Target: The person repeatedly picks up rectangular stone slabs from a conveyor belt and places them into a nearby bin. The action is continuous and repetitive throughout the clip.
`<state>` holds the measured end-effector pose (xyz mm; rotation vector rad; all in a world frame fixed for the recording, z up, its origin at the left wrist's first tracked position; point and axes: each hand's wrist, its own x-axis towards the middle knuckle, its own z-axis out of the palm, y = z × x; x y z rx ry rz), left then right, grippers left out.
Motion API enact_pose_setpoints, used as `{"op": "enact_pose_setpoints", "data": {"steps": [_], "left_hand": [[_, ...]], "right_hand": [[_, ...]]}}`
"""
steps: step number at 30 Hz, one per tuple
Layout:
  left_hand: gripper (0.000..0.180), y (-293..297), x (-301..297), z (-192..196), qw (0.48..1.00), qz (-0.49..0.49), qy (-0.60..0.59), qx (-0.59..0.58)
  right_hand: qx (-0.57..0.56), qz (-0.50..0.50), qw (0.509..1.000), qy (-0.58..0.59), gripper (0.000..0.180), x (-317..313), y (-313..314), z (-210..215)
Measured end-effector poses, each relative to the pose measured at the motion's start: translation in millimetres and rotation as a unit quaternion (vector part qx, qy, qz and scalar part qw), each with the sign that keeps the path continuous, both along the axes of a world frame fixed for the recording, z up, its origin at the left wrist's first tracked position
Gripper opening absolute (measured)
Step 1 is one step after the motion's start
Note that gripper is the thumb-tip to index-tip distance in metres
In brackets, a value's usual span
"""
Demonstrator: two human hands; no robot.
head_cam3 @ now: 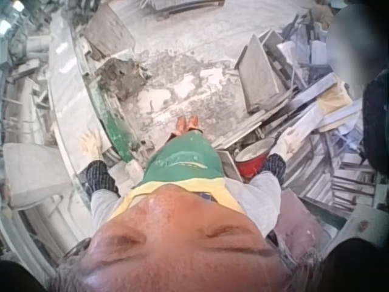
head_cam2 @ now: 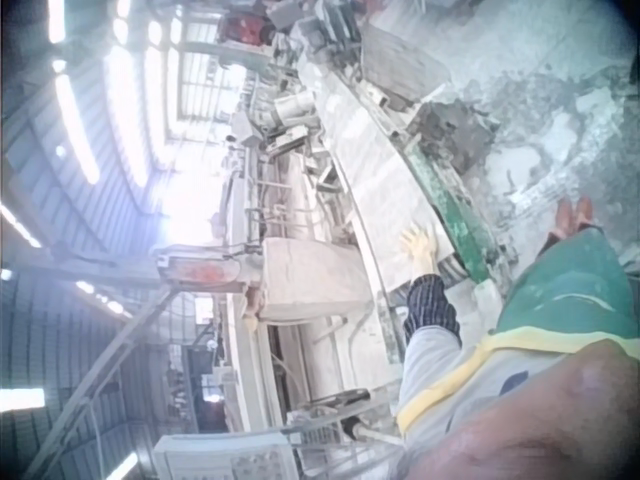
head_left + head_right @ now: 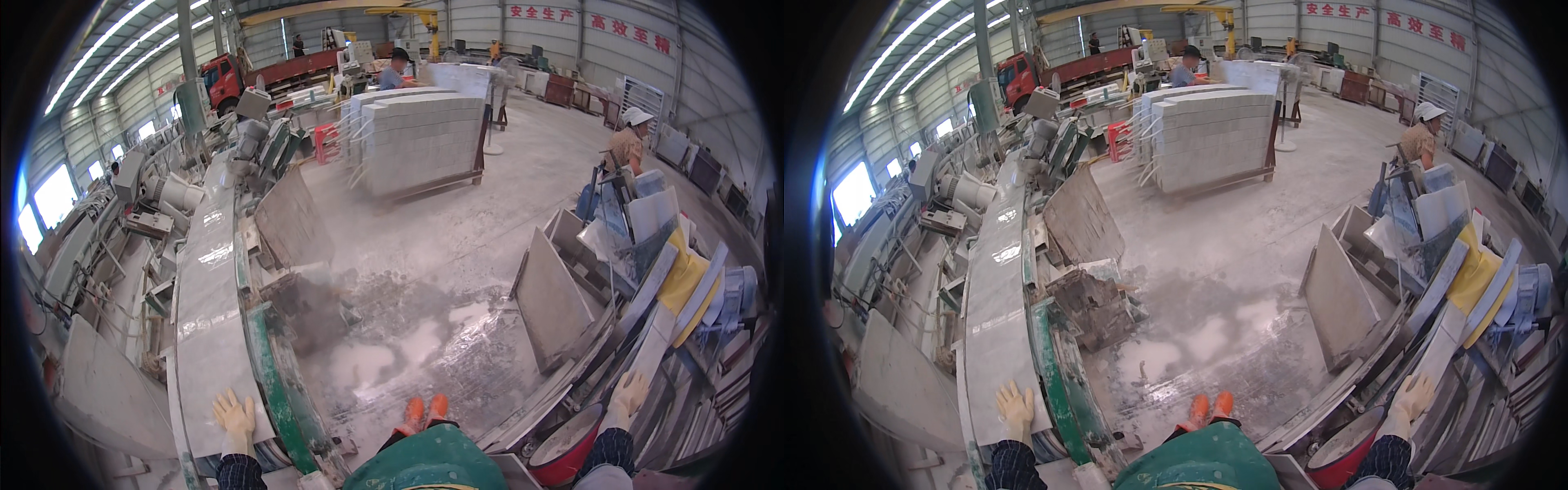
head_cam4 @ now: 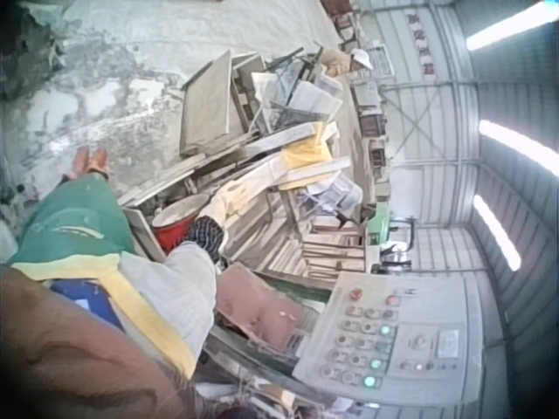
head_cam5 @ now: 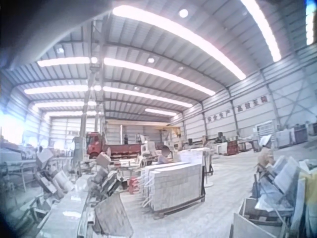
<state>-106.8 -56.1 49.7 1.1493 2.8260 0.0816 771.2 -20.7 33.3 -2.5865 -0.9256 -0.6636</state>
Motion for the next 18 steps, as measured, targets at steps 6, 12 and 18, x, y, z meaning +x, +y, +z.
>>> {"op": "enact_pose_setpoints", "data": {"steps": [6,12,18], "left_hand": [[0.072,3,-2,-6,0.999,-0.009,0.041,0.002],[0.076,6,-6,-4,1.0,0.003,0.009,-0.015],[0.077,10,-7,-3,1.0,0.005,0.001,-0.022]], "right_hand": [[0.018,0.009,1.0,-0.013,0.045,-6,-5,-6],[0.036,0.036,0.999,-0.003,0.045,-14,-12,-4],[0.045,0.043,0.998,-0.005,0.045,-20,-16,-5]]}}
